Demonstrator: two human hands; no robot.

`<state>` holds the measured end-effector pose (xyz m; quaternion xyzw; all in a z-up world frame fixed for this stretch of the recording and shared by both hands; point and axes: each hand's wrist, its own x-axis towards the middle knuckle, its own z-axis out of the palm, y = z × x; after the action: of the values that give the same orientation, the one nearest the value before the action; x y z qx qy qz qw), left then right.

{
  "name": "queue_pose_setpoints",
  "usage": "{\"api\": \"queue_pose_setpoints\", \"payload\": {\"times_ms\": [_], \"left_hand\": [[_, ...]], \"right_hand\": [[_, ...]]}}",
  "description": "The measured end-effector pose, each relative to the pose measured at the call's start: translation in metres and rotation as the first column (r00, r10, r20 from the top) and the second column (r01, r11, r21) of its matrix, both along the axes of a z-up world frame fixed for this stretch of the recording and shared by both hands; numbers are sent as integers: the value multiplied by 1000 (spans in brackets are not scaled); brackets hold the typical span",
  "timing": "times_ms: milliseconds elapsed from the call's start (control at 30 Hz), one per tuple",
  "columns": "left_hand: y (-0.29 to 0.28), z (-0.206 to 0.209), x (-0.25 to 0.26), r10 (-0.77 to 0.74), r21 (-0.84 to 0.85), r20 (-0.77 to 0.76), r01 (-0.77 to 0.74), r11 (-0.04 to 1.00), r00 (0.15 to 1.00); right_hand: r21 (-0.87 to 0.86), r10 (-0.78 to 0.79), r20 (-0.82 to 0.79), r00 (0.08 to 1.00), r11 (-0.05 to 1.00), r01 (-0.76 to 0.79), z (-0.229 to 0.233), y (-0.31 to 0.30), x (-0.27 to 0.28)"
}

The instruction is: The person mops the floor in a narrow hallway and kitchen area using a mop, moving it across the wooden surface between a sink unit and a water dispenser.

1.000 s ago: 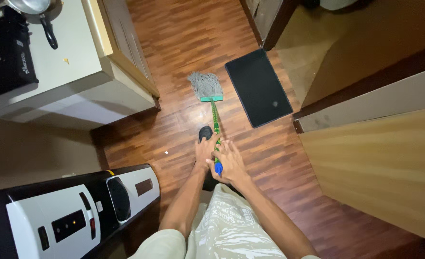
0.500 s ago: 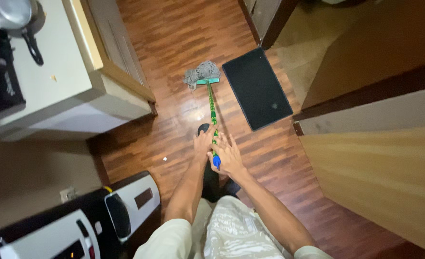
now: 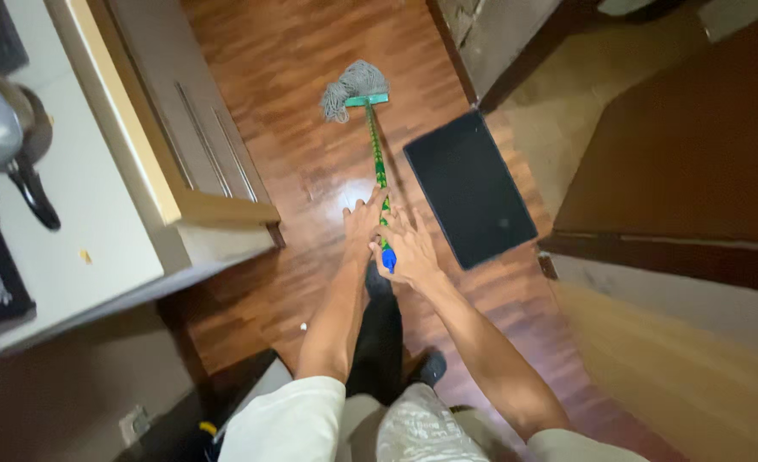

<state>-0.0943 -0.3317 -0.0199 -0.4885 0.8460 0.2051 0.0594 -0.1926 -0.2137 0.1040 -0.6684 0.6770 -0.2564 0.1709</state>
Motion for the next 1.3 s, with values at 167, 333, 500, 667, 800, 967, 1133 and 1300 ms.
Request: {"api": "queue_pose_setpoints", "payload": {"times_ms": [167,333,500,667,800,967,1133,1300], "left_hand": [[-71,3,-21,19,-28,-23,-20,999,1000],[-106,-4,-31,6,-38,-25,-7,999,1000],[-88,-9,-26,-53,-65,86,59,996,995],[-24,6,-8,-71,-125,114,85,989,991],[57,14,6,-7,-94,112,18,995,994],[170,-15,25,115,-101,54,-109,989,992],[263,-18,37,196,-100,-26,-197,975,980],[326,19,30,262,-100,-116,-273,957,958]], "right_hand": [[28,-27,-5,1000,999,27,-8,-75,-17],[-42,-64,-8,998,997,64,-17,-105,-24],[-7,-91,77,993,996,92,-11,-83,-16],[-44,-107,173,979,992,117,1,-16,-3],[-30,-56,180,982,998,62,11,56,2],[-18,65,171,983,998,-63,18,160,10],[-32,91,190,978,996,-86,27,243,18],[-25,159,128,979,987,-157,35,292,10]]}}
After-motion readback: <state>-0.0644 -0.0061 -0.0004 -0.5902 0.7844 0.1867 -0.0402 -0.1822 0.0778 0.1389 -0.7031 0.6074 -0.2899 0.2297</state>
